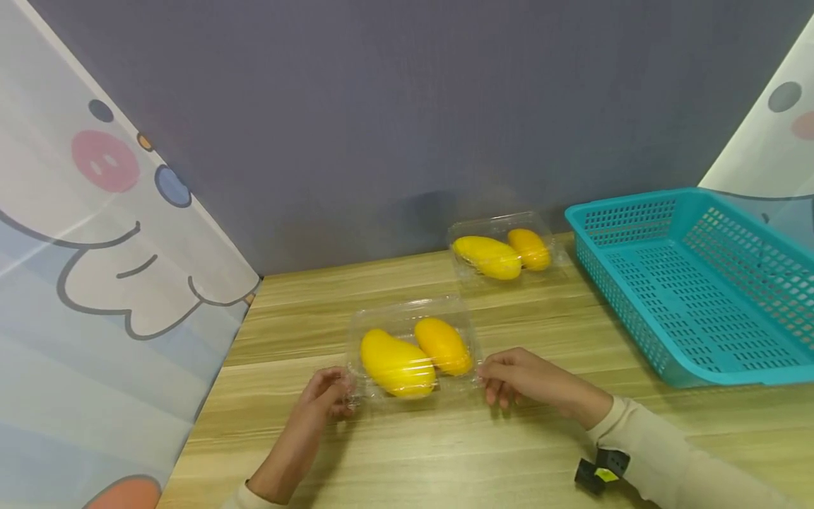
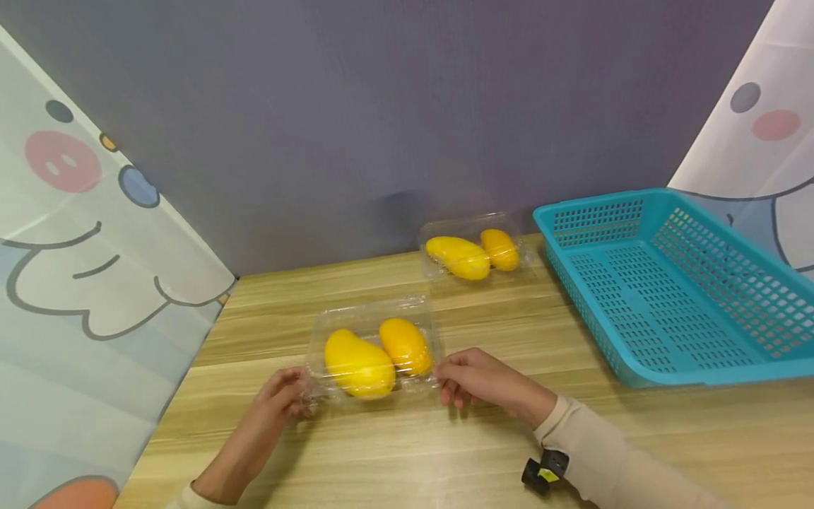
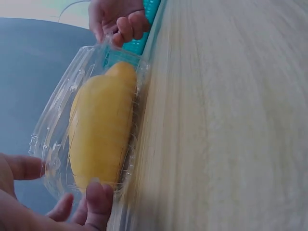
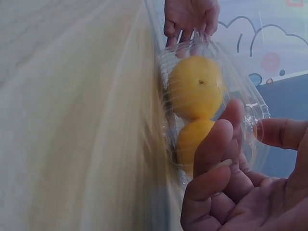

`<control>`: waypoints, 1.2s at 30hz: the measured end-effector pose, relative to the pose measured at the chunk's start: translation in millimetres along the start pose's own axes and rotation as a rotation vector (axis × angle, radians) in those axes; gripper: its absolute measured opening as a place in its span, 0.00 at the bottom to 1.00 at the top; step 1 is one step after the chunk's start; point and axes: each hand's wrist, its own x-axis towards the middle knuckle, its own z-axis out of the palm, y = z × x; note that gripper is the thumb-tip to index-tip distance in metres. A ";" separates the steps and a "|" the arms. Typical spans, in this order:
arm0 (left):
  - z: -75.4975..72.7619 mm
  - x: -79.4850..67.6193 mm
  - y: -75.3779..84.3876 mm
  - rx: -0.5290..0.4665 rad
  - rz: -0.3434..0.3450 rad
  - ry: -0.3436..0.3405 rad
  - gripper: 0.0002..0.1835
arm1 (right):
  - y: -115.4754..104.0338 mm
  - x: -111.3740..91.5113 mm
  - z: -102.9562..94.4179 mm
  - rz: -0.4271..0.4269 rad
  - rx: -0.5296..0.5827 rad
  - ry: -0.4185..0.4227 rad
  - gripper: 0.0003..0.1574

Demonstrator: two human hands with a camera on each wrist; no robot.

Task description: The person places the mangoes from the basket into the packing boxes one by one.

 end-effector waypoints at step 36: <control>13.3 25.9 0.5 -0.103 -0.014 -0.050 0.15 | -1.9 25.9 -10.2 0.048 0.027 0.101 0.18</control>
